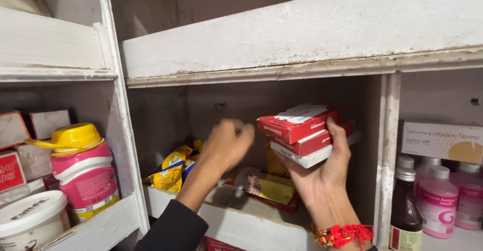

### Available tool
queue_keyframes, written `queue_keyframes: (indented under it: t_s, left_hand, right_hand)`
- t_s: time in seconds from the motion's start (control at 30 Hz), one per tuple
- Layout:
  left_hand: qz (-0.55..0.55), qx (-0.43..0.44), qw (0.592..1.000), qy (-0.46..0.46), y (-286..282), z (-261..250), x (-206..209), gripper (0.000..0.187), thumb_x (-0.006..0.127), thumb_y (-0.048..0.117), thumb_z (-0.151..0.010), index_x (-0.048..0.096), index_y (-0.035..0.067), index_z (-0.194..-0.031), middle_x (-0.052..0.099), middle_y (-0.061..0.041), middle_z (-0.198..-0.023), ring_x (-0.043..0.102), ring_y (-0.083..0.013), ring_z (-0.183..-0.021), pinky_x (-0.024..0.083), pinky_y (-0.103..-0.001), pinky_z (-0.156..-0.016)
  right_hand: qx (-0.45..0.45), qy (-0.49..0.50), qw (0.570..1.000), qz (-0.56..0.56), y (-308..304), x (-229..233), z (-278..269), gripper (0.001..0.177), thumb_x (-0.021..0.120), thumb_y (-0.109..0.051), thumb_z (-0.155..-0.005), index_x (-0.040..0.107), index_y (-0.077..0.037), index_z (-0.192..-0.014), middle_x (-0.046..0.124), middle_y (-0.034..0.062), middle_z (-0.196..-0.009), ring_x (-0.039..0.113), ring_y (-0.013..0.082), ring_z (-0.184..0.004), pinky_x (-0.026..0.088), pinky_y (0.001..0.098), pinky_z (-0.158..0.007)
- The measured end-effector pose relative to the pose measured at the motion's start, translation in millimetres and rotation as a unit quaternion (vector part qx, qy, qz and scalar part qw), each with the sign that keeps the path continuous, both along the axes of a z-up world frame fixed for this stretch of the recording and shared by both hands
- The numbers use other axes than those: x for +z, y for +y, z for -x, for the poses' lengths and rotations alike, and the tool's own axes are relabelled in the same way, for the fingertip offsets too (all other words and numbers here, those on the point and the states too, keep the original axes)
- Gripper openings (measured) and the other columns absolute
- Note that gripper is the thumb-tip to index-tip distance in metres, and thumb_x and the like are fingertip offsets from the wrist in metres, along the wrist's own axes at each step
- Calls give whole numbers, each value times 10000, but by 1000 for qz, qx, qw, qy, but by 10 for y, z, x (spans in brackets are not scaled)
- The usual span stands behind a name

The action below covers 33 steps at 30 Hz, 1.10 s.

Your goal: The person organizes boxes of medicine by picking them up from a shelf, sorting through them on a red table, and then placing them back onto a different shelf.

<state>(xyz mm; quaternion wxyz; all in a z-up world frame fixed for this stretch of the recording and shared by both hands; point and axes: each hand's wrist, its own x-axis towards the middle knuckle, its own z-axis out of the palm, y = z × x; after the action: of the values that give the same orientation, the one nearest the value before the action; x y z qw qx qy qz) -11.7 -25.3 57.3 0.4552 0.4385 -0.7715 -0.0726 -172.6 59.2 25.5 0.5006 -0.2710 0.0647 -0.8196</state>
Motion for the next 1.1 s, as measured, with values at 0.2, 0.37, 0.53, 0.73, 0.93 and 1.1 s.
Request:
queue_keyframes:
  t_s: [0.2, 0.37, 0.53, 0.73, 0.93, 1.1]
  left_hand:
    - [-197, -3, 887, -418, -596, 200, -768, 515, 652, 321, -873, 620, 106, -1339, 650, -190, -1334, 638, -339, -1221, 495, -437, -1029]
    - [-194, -51, 865, -459, -694, 349, -901, 482, 586, 259, -854, 688, 150, -1313, 676, -125, -1333, 651, -319, -1213, 517, -429, -1000]
    - [-211, -48, 886, -410, -712, 240, -889, 561, 566, 232, -852, 597, 222, -1411, 586, -94, -1453, 558, -300, -1331, 446, -419, -1080]
    - [-146, -61, 908, -388, -971, 240, -959, 684, 633, 223, -878, 431, 57, -1510, 174, -166, -1678, 174, -332, -1537, 228, -468, -1220]
    - [-134, -17, 850, -509, -1054, 571, -1125, 632, 709, 393, -812, 641, 106, -1371, 541, -171, -1487, 474, -331, -1392, 278, -494, -1207]
    - [-156, -8, 869, -469, -978, 678, -1003, 793, 792, 611, -621, 744, 138, -1255, 696, -141, -1342, 646, -293, -1257, 467, -422, -1106]
  right_hand:
    - [-1, 6, 1000, -21, 47, 37, 38, 527, 577, -456, -843, 581, -178, -1290, 673, 89, -1251, 646, 290, -1171, 508, 544, -972]
    - [-7, 25, 999, -33, 60, 57, 4, 526, 566, -458, -839, 575, -160, -1272, 674, 98, -1236, 661, 293, -1151, 527, 551, -952]
    - [-14, 33, 999, -28, 80, 40, 38, 524, 568, -456, -839, 576, -156, -1268, 674, 101, -1234, 666, 295, -1143, 528, 548, -956]
    - [-8, 24, 999, -21, 53, 62, 25, 517, 579, -446, -849, 569, -152, -1275, 668, 104, -1244, 662, 290, -1162, 523, 545, -987]
    - [-9, 31, 999, -19, 107, 78, 5, 533, 588, -442, -833, 569, -146, -1277, 673, 109, -1246, 665, 293, -1166, 515, 556, -1003]
    - [-5, 27, 999, -18, 181, 54, -8, 553, 617, -430, -827, 559, -124, -1285, 659, 128, -1263, 650, 314, -1187, 499, 579, -1027]
